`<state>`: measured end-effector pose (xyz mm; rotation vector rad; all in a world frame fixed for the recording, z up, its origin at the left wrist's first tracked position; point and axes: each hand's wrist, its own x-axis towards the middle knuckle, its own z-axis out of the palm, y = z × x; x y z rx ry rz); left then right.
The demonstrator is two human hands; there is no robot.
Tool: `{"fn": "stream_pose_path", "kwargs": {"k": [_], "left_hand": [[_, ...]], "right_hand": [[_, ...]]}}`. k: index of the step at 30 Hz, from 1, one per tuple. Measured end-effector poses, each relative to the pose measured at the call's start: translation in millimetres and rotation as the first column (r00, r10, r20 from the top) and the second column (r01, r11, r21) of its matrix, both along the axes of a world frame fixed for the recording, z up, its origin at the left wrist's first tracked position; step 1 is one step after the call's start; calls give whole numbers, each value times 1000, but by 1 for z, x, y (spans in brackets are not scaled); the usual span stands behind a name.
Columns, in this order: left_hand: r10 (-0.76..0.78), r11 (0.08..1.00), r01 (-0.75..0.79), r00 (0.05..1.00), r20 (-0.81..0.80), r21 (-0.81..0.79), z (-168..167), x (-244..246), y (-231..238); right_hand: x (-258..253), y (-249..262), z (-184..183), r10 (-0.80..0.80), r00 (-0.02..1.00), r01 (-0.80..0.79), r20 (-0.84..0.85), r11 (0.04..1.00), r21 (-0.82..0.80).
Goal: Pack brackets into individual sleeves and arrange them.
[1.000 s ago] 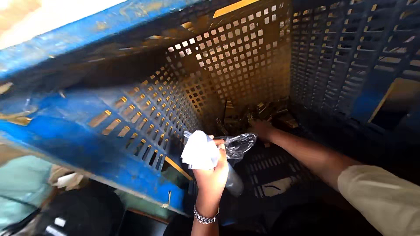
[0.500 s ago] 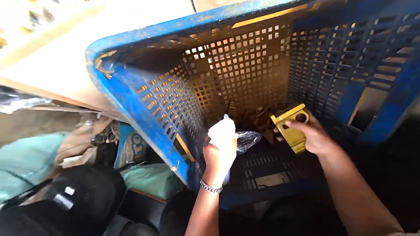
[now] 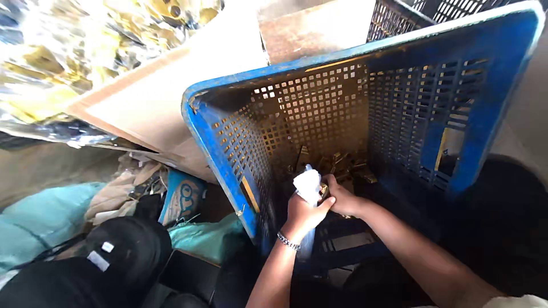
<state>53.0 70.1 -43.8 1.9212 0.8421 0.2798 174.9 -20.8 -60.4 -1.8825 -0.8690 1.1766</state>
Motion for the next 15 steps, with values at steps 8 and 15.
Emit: {"fn": "stream_pose_path", "kwargs": {"k": [8,15], "left_hand": [[-5,935,88,972,235,-345,13,8,-19],[350,866,-143,858,376,-480,32,-10,9]], "right_hand": [[10,-18,6,-411,869,469,-276,861,195],[72,-108,37,-13,954,267,-301,500,824]]}}
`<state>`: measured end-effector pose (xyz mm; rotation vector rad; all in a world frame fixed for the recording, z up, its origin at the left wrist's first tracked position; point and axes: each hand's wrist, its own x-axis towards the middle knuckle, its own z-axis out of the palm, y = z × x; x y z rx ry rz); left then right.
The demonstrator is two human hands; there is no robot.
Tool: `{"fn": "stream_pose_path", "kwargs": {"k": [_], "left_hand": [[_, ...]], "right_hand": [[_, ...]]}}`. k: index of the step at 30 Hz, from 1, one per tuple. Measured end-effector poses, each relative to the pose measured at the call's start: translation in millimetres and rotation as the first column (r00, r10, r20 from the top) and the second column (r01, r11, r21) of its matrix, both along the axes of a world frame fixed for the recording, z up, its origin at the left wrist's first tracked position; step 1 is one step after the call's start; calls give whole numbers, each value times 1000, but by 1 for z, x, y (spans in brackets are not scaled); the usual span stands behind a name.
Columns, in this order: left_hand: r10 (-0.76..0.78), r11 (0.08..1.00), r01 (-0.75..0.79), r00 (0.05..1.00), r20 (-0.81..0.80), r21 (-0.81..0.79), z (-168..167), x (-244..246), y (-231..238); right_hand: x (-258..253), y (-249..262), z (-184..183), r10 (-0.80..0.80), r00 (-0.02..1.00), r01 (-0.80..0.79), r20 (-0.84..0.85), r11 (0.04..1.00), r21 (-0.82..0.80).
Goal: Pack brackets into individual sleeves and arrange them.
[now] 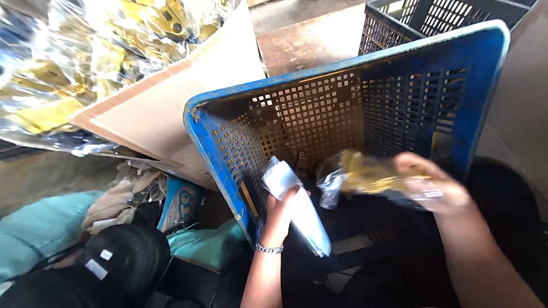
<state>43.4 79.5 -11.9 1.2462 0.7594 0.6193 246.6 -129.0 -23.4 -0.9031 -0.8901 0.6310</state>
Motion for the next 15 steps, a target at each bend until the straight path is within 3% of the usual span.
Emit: {"fn": "stream_pose_path", "kwargs": {"k": [1,2,3,4,5,6,7,9,11,12,14,15], "left_hand": [[3,1000,-3,1000,-11,23,-3,1,-1],[-9,997,14,998,-58,78,-7,3,-5],[-26,988,44,993,-119,150,-13,6,-9],[-46,970,84,985,-168,227,-18,10,-15],[-61,947,119,979,-195,298,-24,15,-19],[-72,916,145,977,-203,375,-30,20,-23],[-79,876,159,979,-190,456,-38,23,-26],[-99,848,157,985,-139,507,-45,23,-29],[-182,906,193,981,-65,377,-40,21,-29],[-243,949,245,969,-34,199,-30,18,-30],[-331,934,329,943,7,-140,-13,16,-30],[-360,913,352,933,-2,-204,-10,15,-27]], "right_hand": [[6,2,8,54,994,-26,-97,963,269],[6,12,21,61,982,18,-180,912,410],[3,22,28,3,976,72,-216,937,343],[-5,33,29,-120,974,141,-192,986,95],[-16,44,27,-163,984,141,-77,961,-237],[-28,56,23,-83,996,81,17,875,-477],[-39,68,17,19,995,46,98,785,-618],[-52,78,5,101,974,71,203,714,-696],[-53,74,-2,88,984,48,153,702,-710],[-55,71,-4,80,992,11,94,702,-712],[-61,65,-10,42,997,-70,-59,730,-680],[-62,60,-13,37,992,-107,-122,762,-639]]}}
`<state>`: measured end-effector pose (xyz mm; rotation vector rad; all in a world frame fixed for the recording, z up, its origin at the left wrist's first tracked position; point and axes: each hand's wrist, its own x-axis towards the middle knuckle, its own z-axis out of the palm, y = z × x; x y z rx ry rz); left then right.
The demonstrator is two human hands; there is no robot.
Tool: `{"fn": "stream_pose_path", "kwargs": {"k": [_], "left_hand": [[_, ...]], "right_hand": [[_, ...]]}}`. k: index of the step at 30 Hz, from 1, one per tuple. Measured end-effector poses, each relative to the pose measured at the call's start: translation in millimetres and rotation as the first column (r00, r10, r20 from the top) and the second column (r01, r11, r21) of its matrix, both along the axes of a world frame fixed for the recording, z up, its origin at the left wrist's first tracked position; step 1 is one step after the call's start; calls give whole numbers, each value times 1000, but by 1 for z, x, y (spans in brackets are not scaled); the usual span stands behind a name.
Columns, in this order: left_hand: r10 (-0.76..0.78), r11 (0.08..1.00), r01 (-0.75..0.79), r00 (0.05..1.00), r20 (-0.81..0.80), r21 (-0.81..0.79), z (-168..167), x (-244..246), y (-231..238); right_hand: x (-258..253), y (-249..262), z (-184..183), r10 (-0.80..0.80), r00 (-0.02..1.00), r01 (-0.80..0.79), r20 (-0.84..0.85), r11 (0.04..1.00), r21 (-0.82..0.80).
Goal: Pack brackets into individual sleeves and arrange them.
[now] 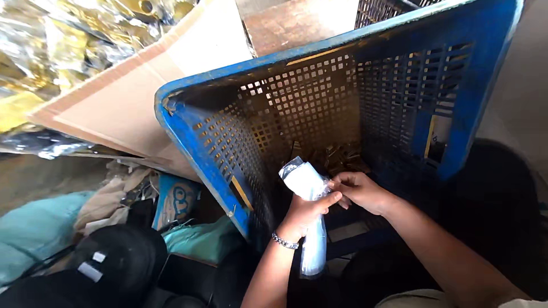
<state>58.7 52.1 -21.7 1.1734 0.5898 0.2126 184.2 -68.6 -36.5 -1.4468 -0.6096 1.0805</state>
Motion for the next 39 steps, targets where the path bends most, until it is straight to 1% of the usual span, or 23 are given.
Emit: {"fn": "stream_pose_path", "kwargs": {"k": [2,4,6,9,11,12,14,15,16,17,19,20,22,24,25,27,29,30,32,34,36,38,39], "left_hand": [[8,998,-4,998,-58,64,-1,0,8],[11,982,8,995,-100,187,-6,-1,14],[-15,974,48,989,-148,219,-8,-1,14],[-64,986,87,985,-157,140,-4,-1,12],[-21,966,63,986,-165,251,-6,-1,15],[43,907,41,981,-189,420,-12,-2,20],[269,654,-32,944,-192,756,-29,-3,42],[356,603,-61,913,-200,795,-32,-5,54],[390,639,-92,895,-218,764,-29,-9,58],[359,733,-126,907,-223,669,-22,-12,53],[157,928,-81,970,-185,365,-9,-17,24],[39,973,-4,988,-148,231,-9,-17,12],[-57,990,70,993,-102,122,-13,-16,7],[-14,976,32,996,-87,215,-15,-16,19],[46,943,-7,993,-112,332,-17,-17,28],[216,789,-45,954,-208,612,-26,-16,42],[350,617,-14,900,-258,787,-32,-18,53],[408,558,-32,881,-241,829,-33,-19,57],[507,488,-159,852,-130,858,-33,-16,63],[545,497,-308,838,-15,811,-31,-12,65],[536,520,-390,842,65,760,-32,-8,66],[507,547,-405,857,96,733,-33,-5,68],[496,550,-393,863,90,736,-33,-4,67]], "right_hand": [[3,-11,-6,74,996,-68,-59,994,89],[4,-16,-9,129,990,-126,-50,990,65],[0,-15,-10,86,994,-89,-69,995,-36],[-8,-13,-14,5,987,-18,-163,997,-77],[-9,-17,-15,54,983,-61,-177,998,-33],[-9,-18,-15,84,980,-87,-180,996,-9],[-7,-18,-15,70,980,-68,-187,998,21],[-7,-16,-16,30,979,-24,-204,999,29],[-9,-14,-16,-11,978,16,-208,1000,24],[-10,-12,-14,-31,983,33,-181,999,8],[-17,-8,-11,48,998,-46,-41,998,36],[-19,-6,-11,141,989,-144,37,987,73],[-11,-1,-8,335,934,-345,122,935,78],[2,7,-16,373,927,-376,52,922,95],[10,14,-21,331,943,-331,14,941,71],[28,38,-38,193,981,-193,-6,978,-82],[42,73,-70,92,995,-79,40,966,-247],[46,93,-90,101,989,-62,111,948,-311],[53,131,-131,319,895,-167,312,888,-428],[49,155,-164,625,638,-342,450,753,-562],[46,155,-187,710,418,-361,567,702,-613],[58,145,-194,692,355,-345,628,722,-600],[66,137,-191,674,399,-330,622,738,-589]]}}
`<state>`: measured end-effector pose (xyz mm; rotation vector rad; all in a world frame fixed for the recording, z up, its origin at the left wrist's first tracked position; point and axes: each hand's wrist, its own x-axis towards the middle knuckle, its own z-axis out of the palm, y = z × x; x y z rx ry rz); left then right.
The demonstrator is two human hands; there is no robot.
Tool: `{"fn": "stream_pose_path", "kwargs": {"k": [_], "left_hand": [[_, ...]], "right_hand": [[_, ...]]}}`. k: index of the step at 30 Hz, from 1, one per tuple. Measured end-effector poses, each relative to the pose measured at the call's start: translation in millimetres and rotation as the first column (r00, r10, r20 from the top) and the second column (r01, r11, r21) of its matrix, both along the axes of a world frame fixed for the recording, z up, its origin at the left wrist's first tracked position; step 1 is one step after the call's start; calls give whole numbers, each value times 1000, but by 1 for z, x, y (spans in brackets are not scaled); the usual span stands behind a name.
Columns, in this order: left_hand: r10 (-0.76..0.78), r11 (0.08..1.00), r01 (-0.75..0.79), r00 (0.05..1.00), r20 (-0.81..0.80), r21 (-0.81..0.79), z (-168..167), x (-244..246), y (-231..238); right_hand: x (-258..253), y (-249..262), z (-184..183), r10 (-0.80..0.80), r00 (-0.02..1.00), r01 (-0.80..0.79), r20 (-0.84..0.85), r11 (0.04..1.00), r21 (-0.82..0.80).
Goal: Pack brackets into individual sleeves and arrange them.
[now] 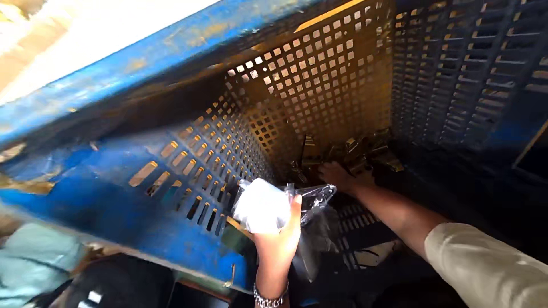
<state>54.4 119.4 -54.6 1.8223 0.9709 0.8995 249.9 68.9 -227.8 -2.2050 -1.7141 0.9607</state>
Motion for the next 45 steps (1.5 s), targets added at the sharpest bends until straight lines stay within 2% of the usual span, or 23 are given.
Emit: {"fn": "stream_pose_path", "kwargs": {"k": [2,3,4,5,6,7,9,10,12,14,16,20,23,25,26,29,34,37,39,40,41,43,45], "left_hand": [[-8,1000,8,999,-43,1,2,0,-3],[-5,1000,5,997,-72,-1,3,2,-4],[-2,1000,0,995,-101,-23,5,4,-6],[-6,998,-3,992,-126,-70,7,6,-8],[-20,991,2,991,-132,-134,8,8,-12],[-31,978,6,993,-117,-207,9,10,-15],[-31,909,29,1000,2,-415,13,13,-25],[-2,852,52,995,95,-521,16,15,-31],[114,707,83,967,229,-702,22,18,-37],[253,610,82,923,291,-788,31,16,-31],[286,651,48,909,303,-758,40,4,-23],[65,816,152,935,350,-558,41,-6,-34],[-143,881,231,962,233,-412,32,0,-57],[-249,869,247,967,52,-429,23,2,-66],[-284,845,258,959,16,-468,19,4,-65],[-365,750,366,924,116,-551,21,11,-57],[-339,674,485,873,351,-557,31,5,-56],[-184,722,379,911,368,-578,42,-2,-49],[-165,772,326,932,324,-545,39,-4,-47],[-203,810,319,940,275,-492,34,-4,-48],[-252,850,326,942,223,-414,27,-3,-51],[-342,899,365,930,130,-242,13,4,-58],[-415,880,437,898,150,-183,3,8,-64]], "right_hand": [[9,-26,21,-307,936,317,-170,948,33],[9,-41,38,-518,788,576,-333,811,101],[6,-54,61,-644,527,810,-554,579,96],[3,-66,87,-596,233,939,-768,344,18],[-1,-80,111,-417,32,965,-909,251,-81],[-6,-95,129,-234,-66,951,-970,280,-132],[-26,-110,157,-63,-118,875,-991,465,-134],[-39,-110,166,-48,-105,834,-993,540,-114],[-65,-103,177,-73,45,849,-996,528,0],[-77,-101,170,-46,437,815,-898,443,374],[-78,-108,164,3,753,591,-658,438,677],[-63,-123,167,-218,903,429,-370,439,789],[-63,-126,167,-375,918,355,-128,638,684],[-67,-125,173,-371,899,435,-231,815,383],[-66,-125,174,-394,829,510,-396,824,248],[-65,-134,182,-389,425,715,-817,698,39],[-39,-151,193,-386,495,835,-778,458,304],[-3,-183,215,51,481,849,-875,223,480],[12,-188,237,473,341,907,-812,62,417],[11,-182,246,508,292,923,-810,72,378],[2,-173,249,337,296,916,-894,164,365],[-25,-150,234,-152,382,818,-912,515,257],[-48,-130,212,-327,528,653,-783,747,128]]}}
